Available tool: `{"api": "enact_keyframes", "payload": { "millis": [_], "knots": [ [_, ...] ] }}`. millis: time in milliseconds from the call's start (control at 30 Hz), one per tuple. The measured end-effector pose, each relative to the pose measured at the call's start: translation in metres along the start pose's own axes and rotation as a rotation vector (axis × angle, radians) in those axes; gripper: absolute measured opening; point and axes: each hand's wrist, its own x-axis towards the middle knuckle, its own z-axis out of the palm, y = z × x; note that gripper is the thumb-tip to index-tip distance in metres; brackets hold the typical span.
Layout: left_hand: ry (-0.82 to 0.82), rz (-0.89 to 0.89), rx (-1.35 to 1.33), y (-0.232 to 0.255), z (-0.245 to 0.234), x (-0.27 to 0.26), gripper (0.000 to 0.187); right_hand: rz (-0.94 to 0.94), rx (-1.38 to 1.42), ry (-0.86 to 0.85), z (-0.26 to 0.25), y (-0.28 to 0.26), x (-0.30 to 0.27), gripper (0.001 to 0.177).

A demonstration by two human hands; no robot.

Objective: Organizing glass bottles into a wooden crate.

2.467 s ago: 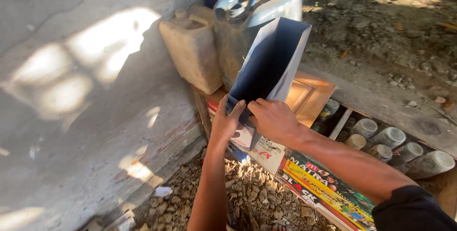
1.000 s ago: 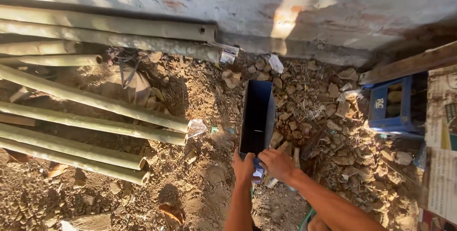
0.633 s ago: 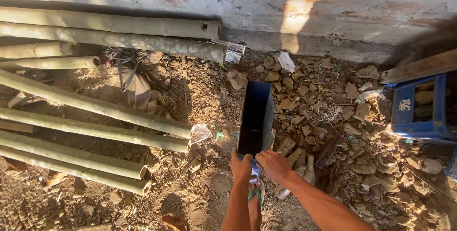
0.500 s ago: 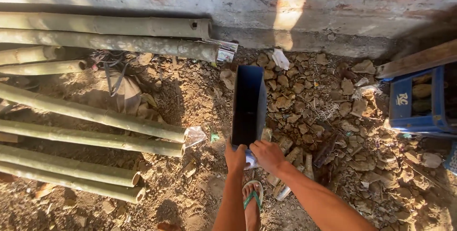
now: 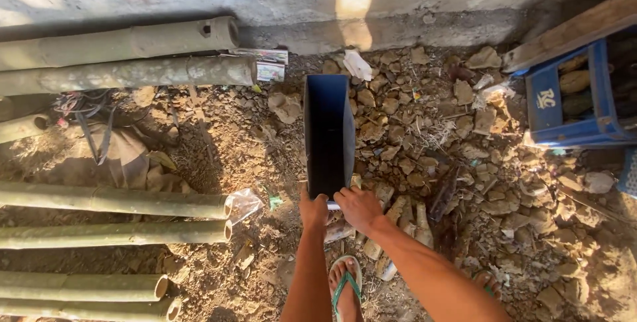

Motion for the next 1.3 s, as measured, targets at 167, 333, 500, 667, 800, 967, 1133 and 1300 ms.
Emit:
{"api": "enact_keyframes", "payload": {
  "millis": [167, 333, 500, 667, 800, 967, 1133, 1300],
  "knots": [
    [0.008, -0.066, 0.026, 0.003, -0.004, -0.011, 0.077, -0.046, 0.166, -0.032, 0.030, 0.008, -0.006, 0.025],
    [0.009, -0.102, 0.013, -0.001, -0.009, -0.014, 0.075, -0.030, 0.144, -0.051, 0.007, 0.006, -0.017, 0.031],
    [0.011, -0.122, -0.007, -0.001, -0.003, -0.035, 0.074, 0.055, 0.265, -0.046, -0.011, 0.004, -0.047, 0.042],
    [-0.017, -0.099, -0.118, -0.009, 0.012, -0.057, 0.074, 0.235, 0.464, -0.230, -0.044, 0.006, -0.080, 0.044],
    [-0.039, -0.051, -0.019, -0.038, 0.025, -0.076, 0.073, 0.287, 0.538, -0.117, -0.041, 0.021, -0.119, 0.045],
    [0.028, 0.066, 0.061, -0.132, 0.055, -0.050, 0.081, 0.439, 0.730, -0.243, -0.077, 0.050, -0.187, 0.033],
    [-0.057, -0.006, 0.129, -0.060, 0.140, -0.163, 0.076, 0.576, 0.851, -0.136, -0.083, 0.092, -0.250, 0.040],
    [-0.284, 0.004, -0.027, -0.010, 0.235, -0.235, 0.070, 0.659, 0.919, 0.029, -0.147, 0.139, -0.292, 0.040]
  ]
}}
